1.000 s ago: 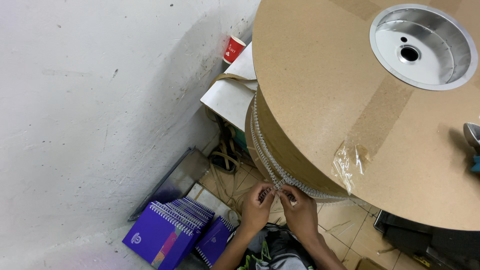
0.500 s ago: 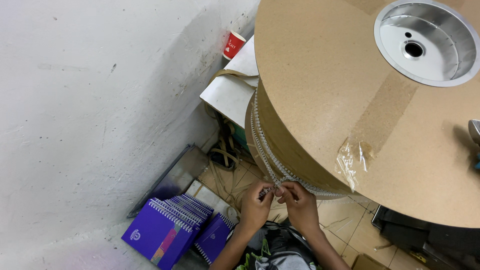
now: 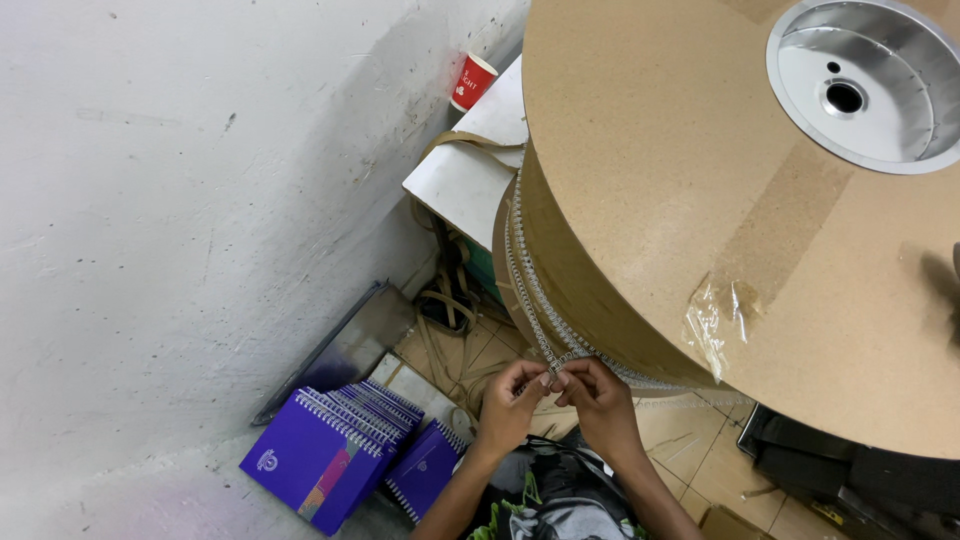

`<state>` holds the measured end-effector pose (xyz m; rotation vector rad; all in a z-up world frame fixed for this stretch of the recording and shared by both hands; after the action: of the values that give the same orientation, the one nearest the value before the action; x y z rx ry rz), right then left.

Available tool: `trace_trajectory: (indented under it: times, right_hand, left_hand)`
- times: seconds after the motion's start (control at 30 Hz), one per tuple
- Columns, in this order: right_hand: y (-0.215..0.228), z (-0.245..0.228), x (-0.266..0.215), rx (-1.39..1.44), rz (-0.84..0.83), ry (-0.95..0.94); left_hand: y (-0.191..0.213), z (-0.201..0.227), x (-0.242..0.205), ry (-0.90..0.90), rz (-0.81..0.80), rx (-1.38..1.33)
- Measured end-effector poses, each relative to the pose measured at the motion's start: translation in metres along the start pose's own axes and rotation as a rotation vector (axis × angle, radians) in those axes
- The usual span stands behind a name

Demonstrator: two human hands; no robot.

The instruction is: The person pulls a length of double loop wire from a large spool and uses blue-handled pliers to cut it into smaller sections. The person then places the cut wire pieces onto a stack of white notebooks.

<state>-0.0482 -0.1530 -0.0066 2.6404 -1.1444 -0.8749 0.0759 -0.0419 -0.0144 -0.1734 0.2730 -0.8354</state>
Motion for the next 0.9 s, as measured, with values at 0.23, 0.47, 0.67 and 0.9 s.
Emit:
trace_trajectory:
  times: [0.23, 0.47, 0.67, 0.9]
  right_hand:
    - [0.001, 0.002, -0.003, -0.016, 0.01, 0.007]
    - [0.003, 0.008, -0.002, -0.062, 0.041, 0.062]
    - [0.005, -0.008, -0.009, -0.146, 0.033, 0.051]
    - [0.006, -0.02, -0.009, -0.226, 0.066, 0.144]
  left_hand:
    - [0.0, -0.018, 0.0, 0.079, 0.022, 0.006]
    - [-0.007, -0.052, 0.0, 0.422, 0.035, -0.466]
    - [-0.006, -0.057, -0.001, 0.429, 0.118, -0.621]
    - [-0.012, -0.057, -0.005, 0.551, 0.109, -0.865]
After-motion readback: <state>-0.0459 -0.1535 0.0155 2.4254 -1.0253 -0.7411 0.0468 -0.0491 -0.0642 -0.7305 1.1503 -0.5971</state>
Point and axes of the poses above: each hand's wrist, its own x-axis towards the middle knuckle, its own y-axis out of the back of the hand, z = x × y, the point moved 8 cm from there along x, towards the middle knuckle, and after that the axes turned 9 degrees about -x, right-handed, at the moved point
